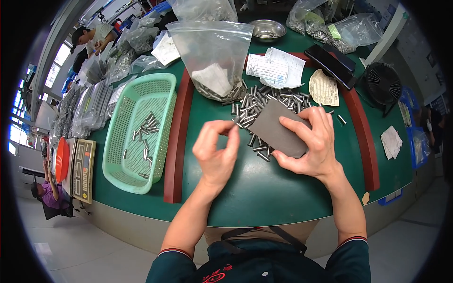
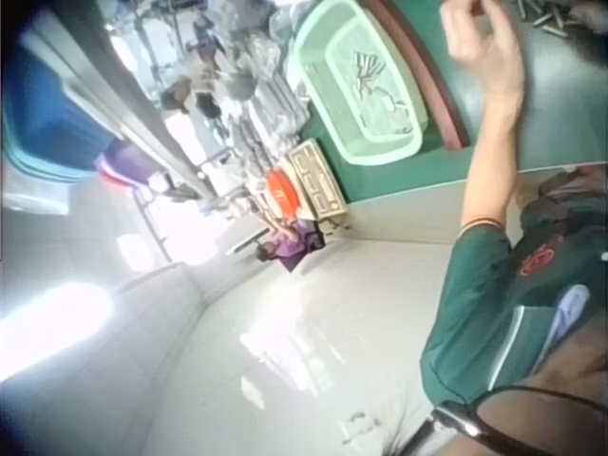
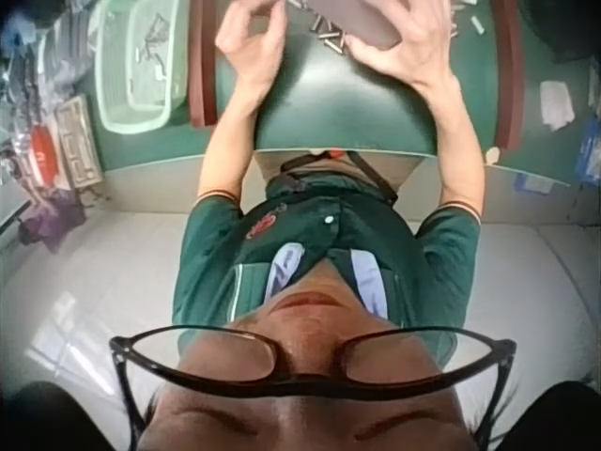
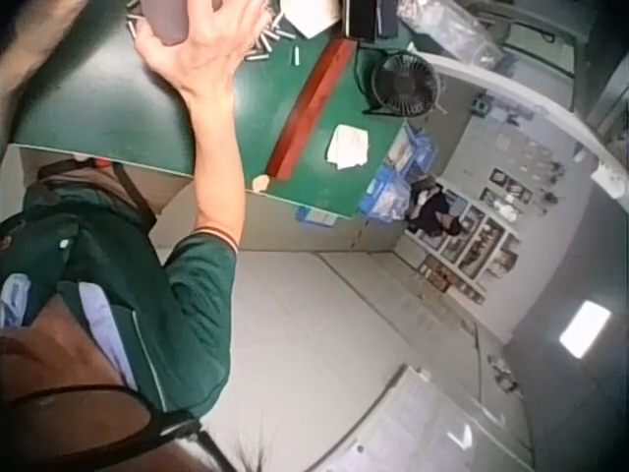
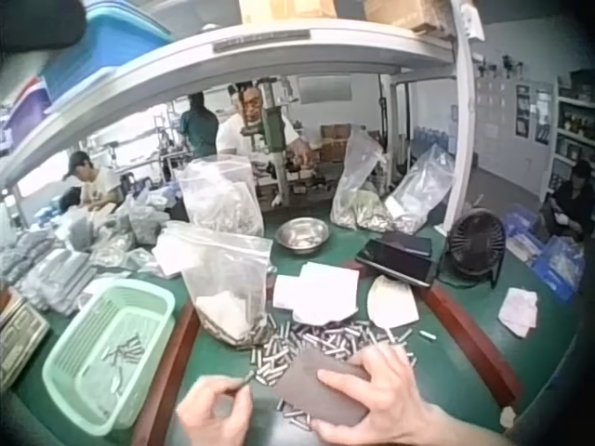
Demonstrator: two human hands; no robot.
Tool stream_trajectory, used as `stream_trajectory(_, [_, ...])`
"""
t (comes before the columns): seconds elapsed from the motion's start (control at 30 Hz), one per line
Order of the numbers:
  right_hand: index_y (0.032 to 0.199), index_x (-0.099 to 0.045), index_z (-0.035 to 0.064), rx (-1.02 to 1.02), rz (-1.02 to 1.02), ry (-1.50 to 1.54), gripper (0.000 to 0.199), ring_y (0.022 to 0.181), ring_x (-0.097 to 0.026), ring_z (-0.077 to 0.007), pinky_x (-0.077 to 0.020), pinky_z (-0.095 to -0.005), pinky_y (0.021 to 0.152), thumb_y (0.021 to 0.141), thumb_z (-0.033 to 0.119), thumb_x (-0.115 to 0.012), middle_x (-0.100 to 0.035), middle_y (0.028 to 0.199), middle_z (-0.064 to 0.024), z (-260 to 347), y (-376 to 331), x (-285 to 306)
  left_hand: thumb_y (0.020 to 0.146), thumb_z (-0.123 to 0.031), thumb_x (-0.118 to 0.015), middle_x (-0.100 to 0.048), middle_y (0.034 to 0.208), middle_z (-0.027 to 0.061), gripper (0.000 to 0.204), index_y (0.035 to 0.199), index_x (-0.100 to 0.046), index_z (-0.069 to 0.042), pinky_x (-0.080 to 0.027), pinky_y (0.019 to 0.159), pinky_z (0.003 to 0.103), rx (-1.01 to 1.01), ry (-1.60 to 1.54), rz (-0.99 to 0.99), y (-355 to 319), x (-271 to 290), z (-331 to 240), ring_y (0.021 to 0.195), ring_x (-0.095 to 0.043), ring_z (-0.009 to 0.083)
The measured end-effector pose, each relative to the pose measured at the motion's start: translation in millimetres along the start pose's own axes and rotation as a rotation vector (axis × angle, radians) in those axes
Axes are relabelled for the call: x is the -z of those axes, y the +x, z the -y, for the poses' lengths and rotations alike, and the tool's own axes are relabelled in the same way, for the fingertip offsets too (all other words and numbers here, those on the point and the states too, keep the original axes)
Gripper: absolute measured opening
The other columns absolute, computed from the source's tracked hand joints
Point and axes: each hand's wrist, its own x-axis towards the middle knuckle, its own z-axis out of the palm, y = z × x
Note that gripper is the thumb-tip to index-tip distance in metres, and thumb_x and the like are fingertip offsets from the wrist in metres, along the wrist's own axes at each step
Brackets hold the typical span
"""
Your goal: Sanding or deburring small metal rods using an abrasive block.
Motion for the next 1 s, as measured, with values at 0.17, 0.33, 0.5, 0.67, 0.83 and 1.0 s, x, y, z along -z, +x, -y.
stream_trajectory(0.17, [0.099,-0.066,0.0069,-0.073,-0.183,0.001,0.056,0.076,-0.049,-0.0238,-0.0376,-0.0362,0.07,0.048,0.026,-0.079,-0.049,0.086,-0.008,-12.9,2.7,8.0,0.076,0.006,-0.069,-0.063,0.079,0.0082,0.012,0.086,-0.063,0.002,-0.049,0.064,0.027,0.081,-0.097,-0.059,10.0,8.9,-1.3,0.067,-0.06,0.0156])
stream_trajectory(0.33, [0.103,-0.066,0.0087,-0.159,-0.304,-0.097,0.057,0.079,-0.049,-0.0238,-0.0391,-0.036,0.071,0.05,0.026,-0.08,-0.05,0.089,-0.0079,-25.5,-0.3,0.7,0.071,0.011,-0.071,-0.064,0.082,0.0111,0.02,0.087,-0.063,0.002,-0.05,0.063,0.028,-0.11,-0.016,-0.231,20.4,34.6,-23.4,0.07,-0.061,0.0195])
stream_trajectory(0.5, [0.103,-0.066,0.0094,-0.143,-0.293,-0.093,0.056,0.08,-0.049,-0.0238,-0.0391,-0.0358,0.072,0.052,0.026,-0.08,-0.05,0.09,-0.0077,-29.2,-2.6,-0.8,0.073,0.009,-0.07,-0.063,0.079,0.0095,0.017,0.087,-0.063,0.001,-0.049,0.063,0.028,-0.11,0.441,-0.092,17.5,100.9,-35.2,0.068,-0.06,0.0193])
stream_trajectory(0.67, [0.104,-0.066,0.0103,-0.115,-0.276,-0.097,0.058,0.081,-0.05,-0.0238,-0.039,-0.0363,0.072,0.051,0.028,-0.08,-0.05,0.09,-0.0077,-22.9,-3.5,-0.1,0.077,0.007,-0.067,-0.06,0.076,0.0074,0.014,0.088,-0.062,0.001,-0.048,0.062,0.028,0.042,0.569,-0.059,16.6,151.6,-19.4,0.065,-0.06,0.0164])
stream_trajectory(0.83, [0.105,-0.065,0.0111,-0.137,-0.303,-0.093,0.058,0.08,-0.05,-0.0232,-0.0385,-0.0362,0.072,0.051,0.027,-0.08,-0.05,0.09,-0.0072,-21.0,-4.3,-3.5,0.076,0.005,-0.066,-0.061,0.082,0.0103,0.017,0.092,-0.062,0.002,-0.048,0.064,0.031,0.097,0.619,0.059,8.0,148.3,-15.7,0.068,-0.06,0.0204])
stream_trajectory(1.0, [0.104,-0.065,0.0109,-0.117,-0.277,-0.107,0.057,0.08,-0.05,-0.0233,-0.0383,-0.0362,0.072,0.052,0.027,-0.08,-0.05,0.09,-0.007,-23.4,-5.3,-6.0,0.076,0.003,-0.066,-0.059,0.078,0.0113,0.01,0.085,-0.061,-0.001,-0.047,0.058,0.036,-0.008,0.44,0.26,0.1,92.5,-14.9,0.066,-0.059,0.0293])
